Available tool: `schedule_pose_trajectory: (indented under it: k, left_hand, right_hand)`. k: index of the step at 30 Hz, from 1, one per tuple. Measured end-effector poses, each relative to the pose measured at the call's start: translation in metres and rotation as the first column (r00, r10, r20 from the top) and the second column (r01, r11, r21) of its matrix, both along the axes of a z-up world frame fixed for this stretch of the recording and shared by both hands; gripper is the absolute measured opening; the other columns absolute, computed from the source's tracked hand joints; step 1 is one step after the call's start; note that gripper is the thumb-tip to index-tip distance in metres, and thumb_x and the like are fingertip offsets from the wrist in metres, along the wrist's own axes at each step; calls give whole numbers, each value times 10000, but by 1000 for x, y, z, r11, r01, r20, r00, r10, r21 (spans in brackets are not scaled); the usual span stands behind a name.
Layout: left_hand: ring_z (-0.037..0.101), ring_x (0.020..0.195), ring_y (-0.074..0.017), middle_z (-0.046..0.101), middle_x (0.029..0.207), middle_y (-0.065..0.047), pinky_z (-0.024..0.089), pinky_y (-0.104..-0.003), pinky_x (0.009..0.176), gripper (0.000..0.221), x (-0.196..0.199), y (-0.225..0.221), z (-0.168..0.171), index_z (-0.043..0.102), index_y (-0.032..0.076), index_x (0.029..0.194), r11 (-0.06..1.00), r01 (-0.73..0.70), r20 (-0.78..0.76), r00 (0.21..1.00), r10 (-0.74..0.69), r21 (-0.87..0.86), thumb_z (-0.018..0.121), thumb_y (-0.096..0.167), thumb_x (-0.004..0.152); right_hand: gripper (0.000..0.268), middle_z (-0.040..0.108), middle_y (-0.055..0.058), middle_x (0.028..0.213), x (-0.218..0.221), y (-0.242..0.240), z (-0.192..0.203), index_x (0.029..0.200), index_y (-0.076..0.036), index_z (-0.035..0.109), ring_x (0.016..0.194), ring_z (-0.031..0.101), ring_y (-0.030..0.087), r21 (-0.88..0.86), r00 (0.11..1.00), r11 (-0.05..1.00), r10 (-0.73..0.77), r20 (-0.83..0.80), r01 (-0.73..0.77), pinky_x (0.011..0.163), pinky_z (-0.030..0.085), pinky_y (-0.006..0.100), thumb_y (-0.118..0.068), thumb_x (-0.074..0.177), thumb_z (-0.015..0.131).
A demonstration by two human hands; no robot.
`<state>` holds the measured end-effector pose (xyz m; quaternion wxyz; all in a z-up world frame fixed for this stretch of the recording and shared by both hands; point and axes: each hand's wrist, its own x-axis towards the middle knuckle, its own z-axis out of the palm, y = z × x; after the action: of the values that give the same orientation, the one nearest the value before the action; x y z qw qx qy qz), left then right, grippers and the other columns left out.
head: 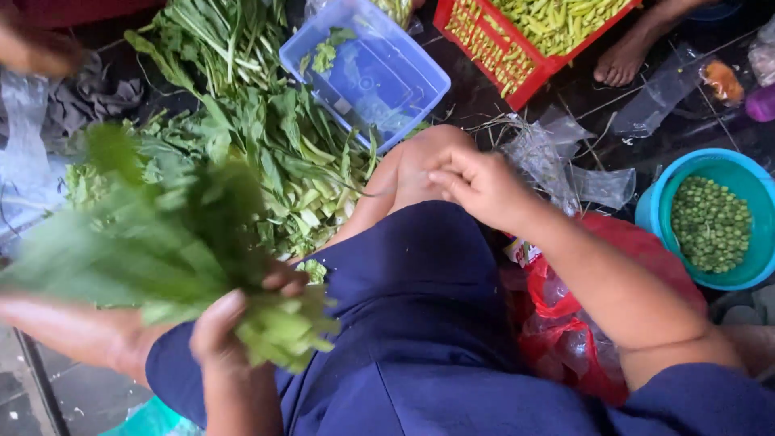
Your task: Gathering mustard greens into bunches and securing them with plastic ties while sitting on the floor.
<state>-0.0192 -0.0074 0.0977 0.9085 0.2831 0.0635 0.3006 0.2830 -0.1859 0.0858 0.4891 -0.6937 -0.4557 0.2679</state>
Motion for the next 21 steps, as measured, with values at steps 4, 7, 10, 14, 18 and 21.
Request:
schedule_pose_trajectory:
  k: [4, 7, 10, 14, 18, 21]
  left_hand:
    - [724, 824, -345, 711, 918, -215, 580, -516, 796, 372, 46, -24, 2, 653, -65, 1078, 994, 19, -693, 715, -89, -108, 720, 180, 806]
    - [701, 731, -304, 750, 860, -248, 582, -465, 688, 485, 102, -50, 24, 718, -110, 1040, 962, 270, -833, 522, -186, -45, 838, 220, 705]
    - [697, 775, -288, 743, 891, -250, 579, -448, 717, 630, 144, -79, -3, 714, -134, 1070, 876, 481, -834, 467, -294, -39, 884, 286, 633]
    - [703, 1114, -387, 734, 1156, -218, 535, -482, 992, 842, 188, -103, -87, 674, -32, 1253, 752, 658, -905, 345, -250, 43, 898, 431, 588]
    - [667, 1193, -380, 699, 1228, -207, 504, -502, 1052, 877, 186, -110, -68, 611, 3, 1339, 716, 688, -915, 357, -187, 121, 901, 424, 626]
    - [659, 1212, -343, 705, 1251, -170, 529, -458, 1054, 831, 182, -104, -70, 613, 31, 1349, 683, 719, -939, 311, -148, 131, 852, 429, 659]
  right_hand:
    - [165, 766, 44, 758, 7, -24, -66, 939, -109, 689, 672, 738, 237, -347, 938, 924, -33, 345, 160, 600, 589, 324, -243, 1028, 653]
    - [251, 735, 94, 777, 8, -36, -73, 913, -69, 690, 734, 726, 299, -487, 935, 846, -37, 353, 218, 679, 587, 378, -284, 1033, 638]
    - [225, 717, 133, 796, 6, -57, -93, 986, -59, 685, 821, 712, 361, -536, 939, 806, -69, 338, 253, 748, 569, 452, -279, 991, 641]
    - [187, 735, -41, 640, -1, -97, -109, 1127, -186, 634, 813, 756, 235, -560, 940, 767, -169, 295, 314, 789, 572, 400, -295, 975, 643]
    - [201, 761, -22, 666, -17, -109, -96, 1144, -188, 596, 818, 769, 256, -556, 917, 754, -154, 368, 350, 771, 587, 418, -327, 1001, 622]
    - [263, 796, 45, 908, -26, -117, -92, 1148, -164, 551, 887, 759, 306, -347, 855, 870, -147, 497, 351, 753, 602, 478, -322, 969, 661]
